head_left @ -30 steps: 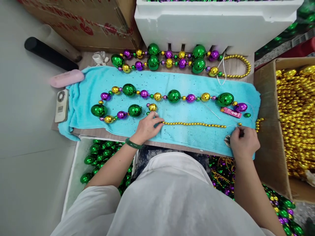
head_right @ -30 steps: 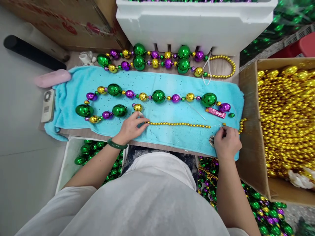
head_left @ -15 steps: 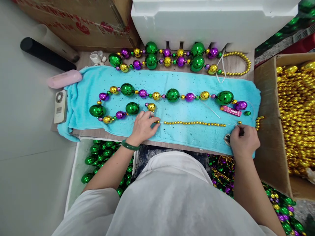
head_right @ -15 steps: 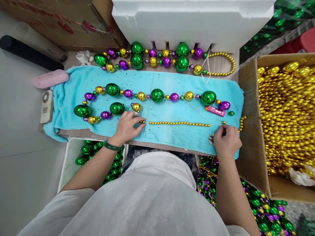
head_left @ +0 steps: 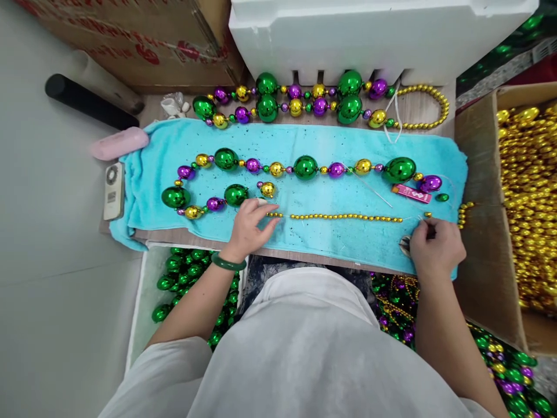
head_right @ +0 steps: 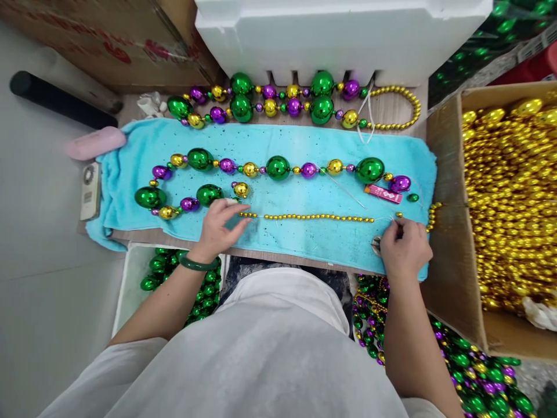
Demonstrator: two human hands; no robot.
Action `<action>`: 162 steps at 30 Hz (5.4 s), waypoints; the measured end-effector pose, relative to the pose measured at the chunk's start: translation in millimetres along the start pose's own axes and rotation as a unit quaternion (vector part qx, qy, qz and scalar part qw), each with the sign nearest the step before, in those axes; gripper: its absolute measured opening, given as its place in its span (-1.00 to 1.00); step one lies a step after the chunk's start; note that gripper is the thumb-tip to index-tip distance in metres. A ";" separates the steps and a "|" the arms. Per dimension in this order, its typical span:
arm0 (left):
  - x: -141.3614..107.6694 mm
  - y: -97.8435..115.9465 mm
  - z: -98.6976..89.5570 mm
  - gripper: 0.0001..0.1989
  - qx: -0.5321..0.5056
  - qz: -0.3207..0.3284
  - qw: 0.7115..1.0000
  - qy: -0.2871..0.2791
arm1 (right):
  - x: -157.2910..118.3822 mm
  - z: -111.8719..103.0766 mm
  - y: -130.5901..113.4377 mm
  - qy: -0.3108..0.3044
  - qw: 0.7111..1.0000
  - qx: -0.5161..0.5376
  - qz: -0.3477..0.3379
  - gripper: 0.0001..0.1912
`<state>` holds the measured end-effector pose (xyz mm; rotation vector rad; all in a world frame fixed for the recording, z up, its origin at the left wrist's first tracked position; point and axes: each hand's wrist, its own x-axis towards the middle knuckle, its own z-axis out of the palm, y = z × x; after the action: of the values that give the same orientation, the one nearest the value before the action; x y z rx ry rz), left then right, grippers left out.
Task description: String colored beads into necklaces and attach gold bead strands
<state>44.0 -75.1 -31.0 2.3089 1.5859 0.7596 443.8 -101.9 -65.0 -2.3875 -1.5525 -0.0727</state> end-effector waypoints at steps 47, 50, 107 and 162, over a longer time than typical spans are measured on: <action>33.1 44.0 50.7 -0.77 0.052 0.063 0.989 -0.120 | -3.3 1.9 1.4 0.011 0.999 0.027 -0.022 -0.78; 38.6 54.6 60.8 -0.77 0.041 0.076 0.988 -0.126 | -3.2 1.5 1.4 0.005 0.999 0.029 -0.020 -0.77; 66.5 94.6 91.7 -0.86 0.029 0.088 0.985 -0.143 | -3.7 -2.8 0.4 -0.035 0.998 0.052 -0.012 -0.80; 101.8 179.0 140.7 -0.67 -0.076 0.176 0.958 -0.213 | -4.6 -13.7 4.9 -0.055 0.984 0.161 -0.054 -0.77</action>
<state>290.5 -36.9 -35.9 2.4537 0.9164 0.3890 447.8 -111.6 -53.9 -2.0861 -1.6030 0.2731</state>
